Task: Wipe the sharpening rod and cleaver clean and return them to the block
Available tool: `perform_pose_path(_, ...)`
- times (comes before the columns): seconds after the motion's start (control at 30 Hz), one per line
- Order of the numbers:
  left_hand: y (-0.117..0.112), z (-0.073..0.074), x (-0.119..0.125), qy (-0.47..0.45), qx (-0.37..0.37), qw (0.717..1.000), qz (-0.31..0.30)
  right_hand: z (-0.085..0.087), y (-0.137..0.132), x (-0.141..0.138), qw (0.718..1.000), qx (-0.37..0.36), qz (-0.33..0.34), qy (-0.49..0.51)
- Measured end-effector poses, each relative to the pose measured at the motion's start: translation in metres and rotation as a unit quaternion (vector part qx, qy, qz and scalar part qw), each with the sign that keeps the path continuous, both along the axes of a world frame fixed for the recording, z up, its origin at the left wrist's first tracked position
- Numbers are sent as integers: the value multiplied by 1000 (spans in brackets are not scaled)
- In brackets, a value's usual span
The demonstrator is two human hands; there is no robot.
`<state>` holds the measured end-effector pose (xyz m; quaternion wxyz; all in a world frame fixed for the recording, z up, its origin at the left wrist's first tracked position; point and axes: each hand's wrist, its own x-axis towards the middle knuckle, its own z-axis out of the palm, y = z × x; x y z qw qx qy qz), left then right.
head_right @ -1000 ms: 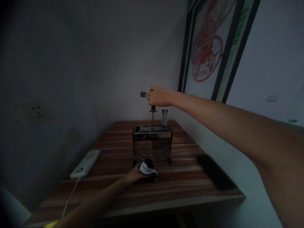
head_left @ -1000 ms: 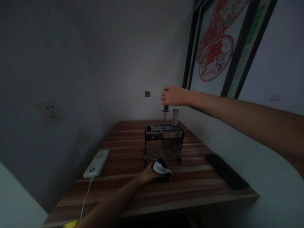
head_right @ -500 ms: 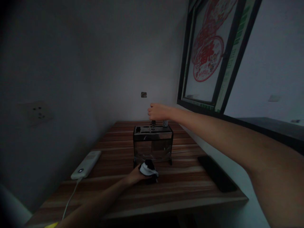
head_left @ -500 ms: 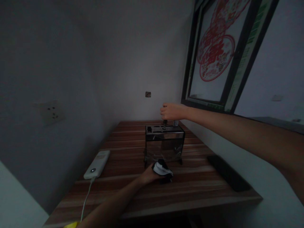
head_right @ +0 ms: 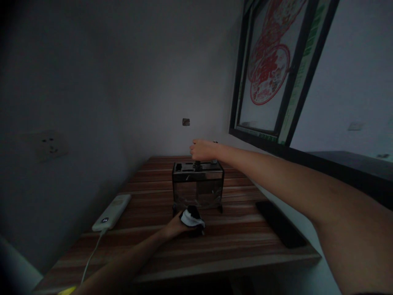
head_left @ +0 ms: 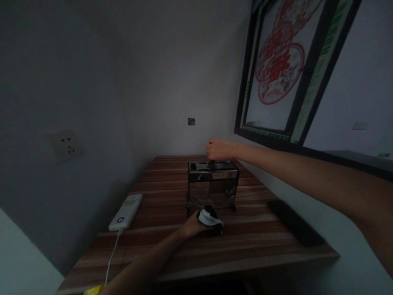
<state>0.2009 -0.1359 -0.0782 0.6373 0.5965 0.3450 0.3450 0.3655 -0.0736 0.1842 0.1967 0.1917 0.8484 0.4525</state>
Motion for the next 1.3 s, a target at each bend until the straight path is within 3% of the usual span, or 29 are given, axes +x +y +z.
perform_pose_path(0.23,5,-6,0,4,16,1000,-25,-5,1,2,1000,2,15,15)
perform_pose_path(0.5,1,4,0,18,17,999,-44,-8,-3,3,999,7,17,29)
perform_pose_path(0.77,8,-8,0,13,27,999,-38,-12,-2,4,999,12,20,43)
perform_pose_path(0.97,8,-5,0,2,23,999,-46,-13,-2,3,999,16,9,45)
perform_pose_path(1.3,5,0,-1,9,5,999,-44,-7,-9,5,998,20,51,45)
